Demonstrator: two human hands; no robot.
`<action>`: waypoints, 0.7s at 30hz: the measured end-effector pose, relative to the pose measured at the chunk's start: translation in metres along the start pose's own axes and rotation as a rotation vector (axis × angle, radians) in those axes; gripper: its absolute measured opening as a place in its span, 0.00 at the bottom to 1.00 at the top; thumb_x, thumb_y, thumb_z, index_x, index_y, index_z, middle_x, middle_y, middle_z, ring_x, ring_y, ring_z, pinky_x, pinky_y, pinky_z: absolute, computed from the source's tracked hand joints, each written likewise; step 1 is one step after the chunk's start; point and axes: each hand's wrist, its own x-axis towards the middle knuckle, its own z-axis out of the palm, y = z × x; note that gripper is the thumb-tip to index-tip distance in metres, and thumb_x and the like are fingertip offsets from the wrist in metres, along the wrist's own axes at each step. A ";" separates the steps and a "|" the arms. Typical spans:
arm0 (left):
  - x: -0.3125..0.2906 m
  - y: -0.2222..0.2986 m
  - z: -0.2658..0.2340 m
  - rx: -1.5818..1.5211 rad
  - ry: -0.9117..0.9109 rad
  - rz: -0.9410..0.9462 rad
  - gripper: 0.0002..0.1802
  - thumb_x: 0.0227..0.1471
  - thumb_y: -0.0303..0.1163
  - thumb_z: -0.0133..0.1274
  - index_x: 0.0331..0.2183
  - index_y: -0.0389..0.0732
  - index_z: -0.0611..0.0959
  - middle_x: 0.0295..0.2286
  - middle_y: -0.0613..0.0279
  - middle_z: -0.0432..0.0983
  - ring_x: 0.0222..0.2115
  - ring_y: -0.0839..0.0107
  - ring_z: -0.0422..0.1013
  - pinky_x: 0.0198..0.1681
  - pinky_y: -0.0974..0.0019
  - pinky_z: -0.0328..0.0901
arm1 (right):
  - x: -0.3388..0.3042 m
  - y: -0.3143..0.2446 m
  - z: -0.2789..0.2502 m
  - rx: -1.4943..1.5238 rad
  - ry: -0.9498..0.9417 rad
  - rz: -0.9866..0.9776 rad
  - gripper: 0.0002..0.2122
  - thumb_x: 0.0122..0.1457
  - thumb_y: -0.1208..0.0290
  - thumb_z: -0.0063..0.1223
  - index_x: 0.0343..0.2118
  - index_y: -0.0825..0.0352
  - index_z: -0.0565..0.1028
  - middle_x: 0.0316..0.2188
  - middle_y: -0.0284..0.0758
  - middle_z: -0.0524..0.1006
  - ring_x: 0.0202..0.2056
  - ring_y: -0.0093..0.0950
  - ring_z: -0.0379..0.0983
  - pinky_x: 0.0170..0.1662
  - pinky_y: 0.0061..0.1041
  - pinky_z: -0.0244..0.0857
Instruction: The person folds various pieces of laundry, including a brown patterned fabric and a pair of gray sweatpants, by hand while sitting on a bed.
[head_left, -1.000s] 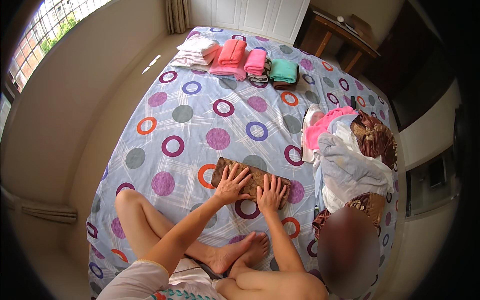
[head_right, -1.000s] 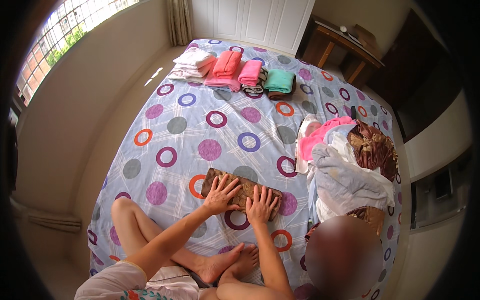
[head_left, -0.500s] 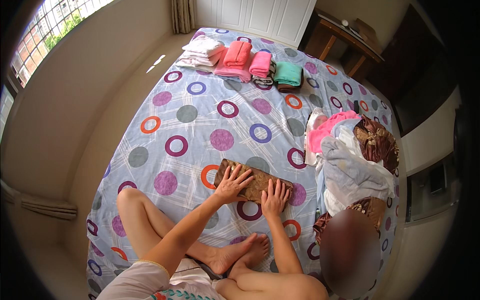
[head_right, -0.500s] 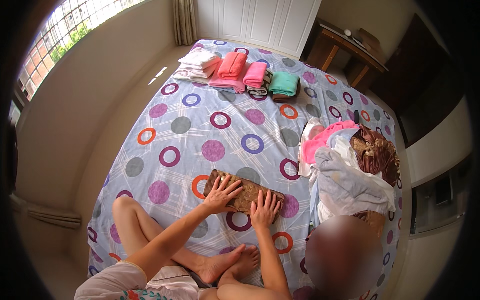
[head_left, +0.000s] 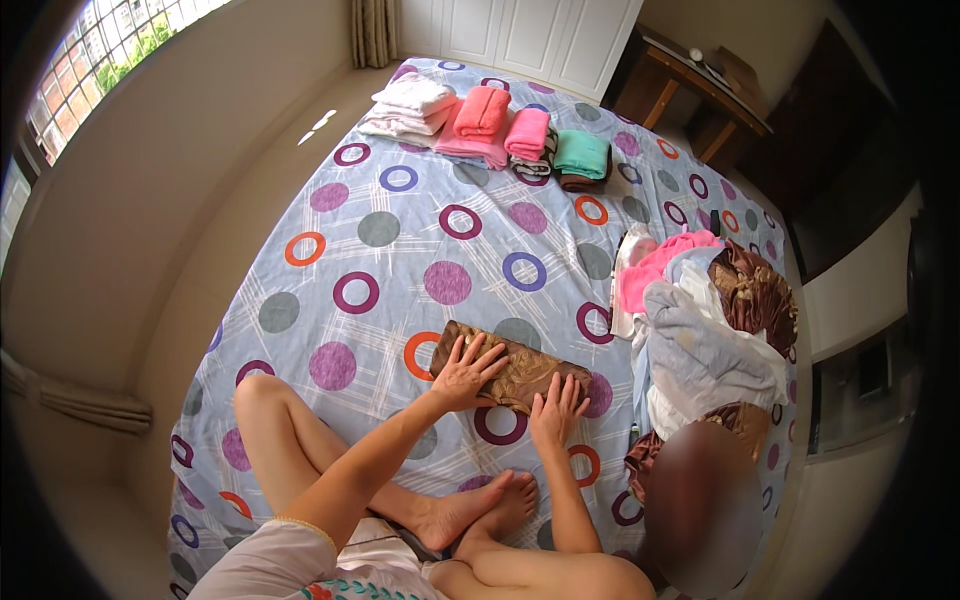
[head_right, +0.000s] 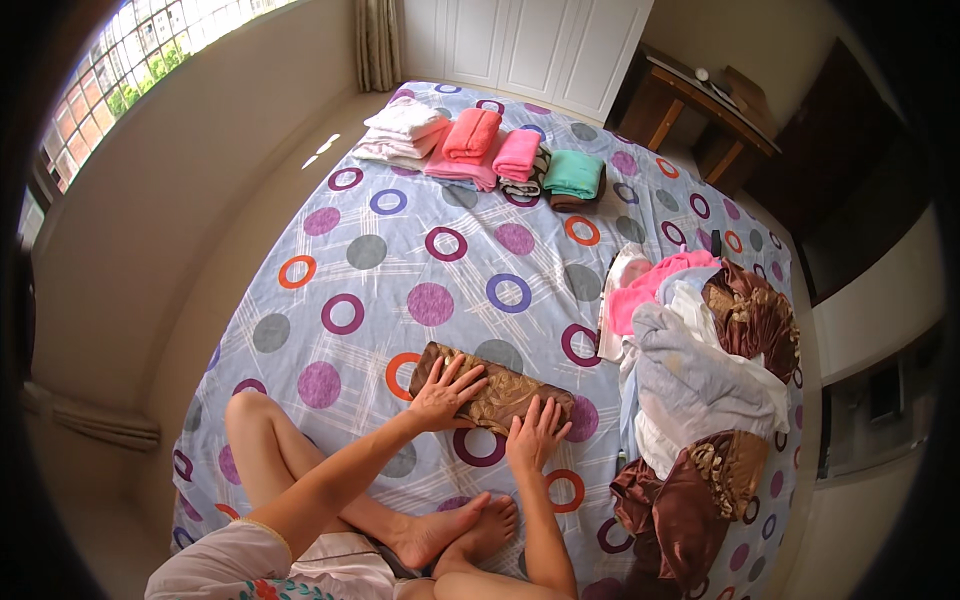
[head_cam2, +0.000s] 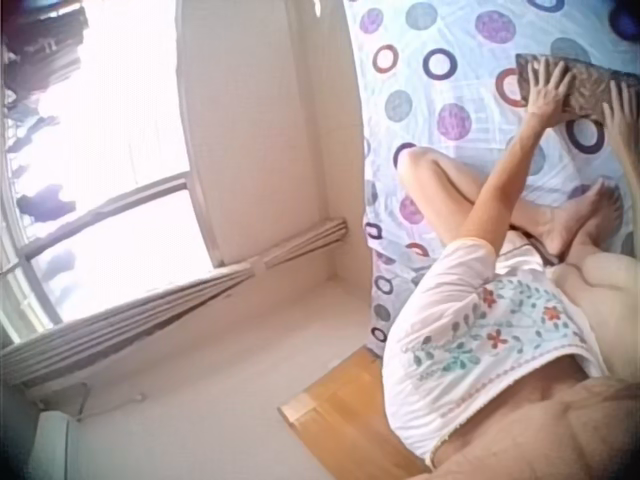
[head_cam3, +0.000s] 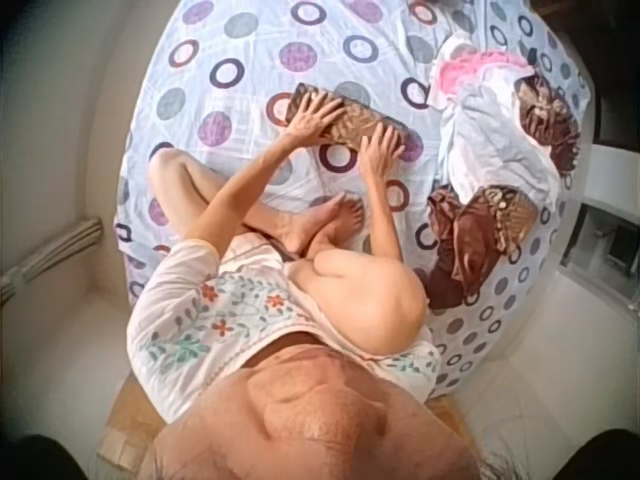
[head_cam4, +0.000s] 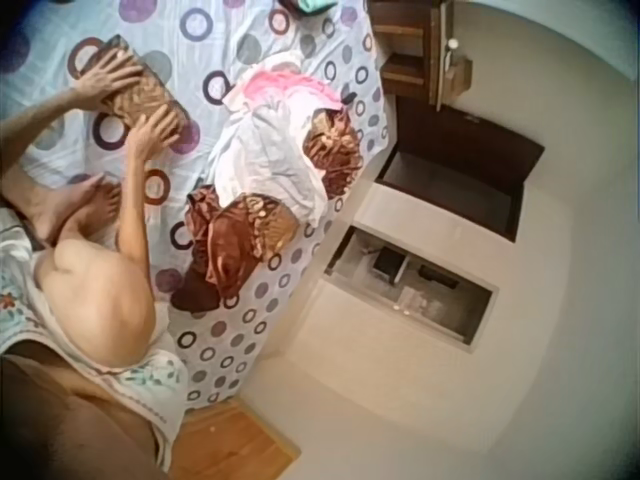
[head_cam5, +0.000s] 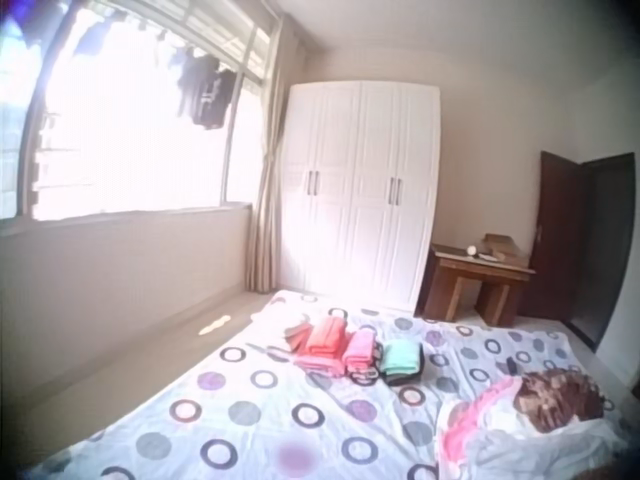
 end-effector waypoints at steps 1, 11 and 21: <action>0.000 -0.001 0.000 0.005 -0.004 0.000 0.48 0.34 0.60 0.52 0.55 0.52 0.55 0.56 0.66 0.44 0.57 0.54 0.37 0.56 0.44 0.33 | 0.002 -0.011 -0.006 0.042 0.003 -0.036 0.25 0.51 0.63 0.44 0.52 0.65 0.57 0.52 0.46 0.55 0.55 0.41 0.48 0.54 0.54 0.35; 0.002 0.000 0.011 0.036 0.029 -0.007 0.37 0.44 0.46 0.46 0.55 0.49 0.55 0.56 0.64 0.42 0.57 0.52 0.35 0.55 0.41 0.32 | 0.020 -0.077 0.006 0.241 -0.059 -0.286 0.26 0.53 0.55 0.41 0.54 0.62 0.56 0.54 0.41 0.54 0.56 0.38 0.46 0.55 0.54 0.29; 0.001 0.000 0.001 -0.060 0.036 -0.005 0.47 0.32 0.49 0.56 0.52 0.39 0.59 0.56 0.56 0.41 0.57 0.52 0.38 0.56 0.44 0.36 | 0.014 -0.045 0.022 0.094 -0.083 -0.359 0.28 0.52 0.54 0.41 0.55 0.60 0.55 0.55 0.38 0.54 0.57 0.36 0.44 0.57 0.48 0.27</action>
